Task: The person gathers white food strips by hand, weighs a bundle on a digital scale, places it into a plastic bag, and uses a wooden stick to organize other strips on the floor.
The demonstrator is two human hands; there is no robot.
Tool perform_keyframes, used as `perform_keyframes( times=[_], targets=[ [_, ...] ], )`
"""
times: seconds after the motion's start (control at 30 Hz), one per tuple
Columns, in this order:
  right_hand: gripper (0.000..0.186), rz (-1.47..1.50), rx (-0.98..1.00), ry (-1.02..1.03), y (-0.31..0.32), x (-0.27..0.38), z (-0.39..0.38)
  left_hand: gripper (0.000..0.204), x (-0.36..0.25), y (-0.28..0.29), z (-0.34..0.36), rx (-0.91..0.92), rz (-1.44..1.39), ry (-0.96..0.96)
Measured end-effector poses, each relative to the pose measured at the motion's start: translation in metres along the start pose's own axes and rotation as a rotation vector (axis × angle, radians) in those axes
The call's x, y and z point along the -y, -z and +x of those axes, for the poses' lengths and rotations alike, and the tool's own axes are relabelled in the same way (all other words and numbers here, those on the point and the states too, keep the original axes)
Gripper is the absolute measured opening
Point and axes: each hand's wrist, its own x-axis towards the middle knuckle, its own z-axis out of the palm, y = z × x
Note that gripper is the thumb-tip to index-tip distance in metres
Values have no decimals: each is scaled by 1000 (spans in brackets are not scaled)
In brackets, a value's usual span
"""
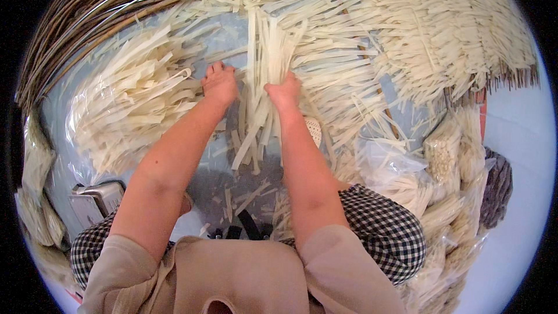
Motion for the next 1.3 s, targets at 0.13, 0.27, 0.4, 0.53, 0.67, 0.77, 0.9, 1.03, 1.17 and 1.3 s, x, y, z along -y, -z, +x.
perform_keyframes(
  times=[0.13, 0.27, 0.4, 0.53, 0.67, 0.77, 0.9, 1.03, 1.17, 1.3],
  targets=[
    [68, 93, -75, -34, -1, -12, -14, 39, -3, -6, 10, 108, -5, 62],
    [71, 181, -68, -52, -10, -10, -12, 45, -19, -24, 26, 225, -247, 30],
    [70, -32, -296, -189, -14, -2, -17, 52, -31, -47, 33, 101, -448, 58],
    [55, 406, -66, -30, -12, -7, -18, 71, -46, -36, 21, 120, -907, 272],
    [47, 852, 386, -74, -2, 10, -28, 90, -23, -36, 29, 676, -1244, 47],
    [47, 882, 353, -28, 25, 5, -45, 96, -57, 33, -11, 774, -1355, -103],
    [47, 683, 109, 292, 34, 25, -78, 98, -58, 50, -25, 536, -1125, -87],
    [59, 702, -30, 645, 64, 69, -126, 89, -64, 109, -81, 247, -1136, -300],
    [64, 391, -146, 860, 113, 114, -189, 62, -66, 189, -141, 106, -1264, -337],
    [66, 37, -330, 1146, 153, 148, -250, 40, -32, 231, -174, 96, -1602, -346]
  ],
)
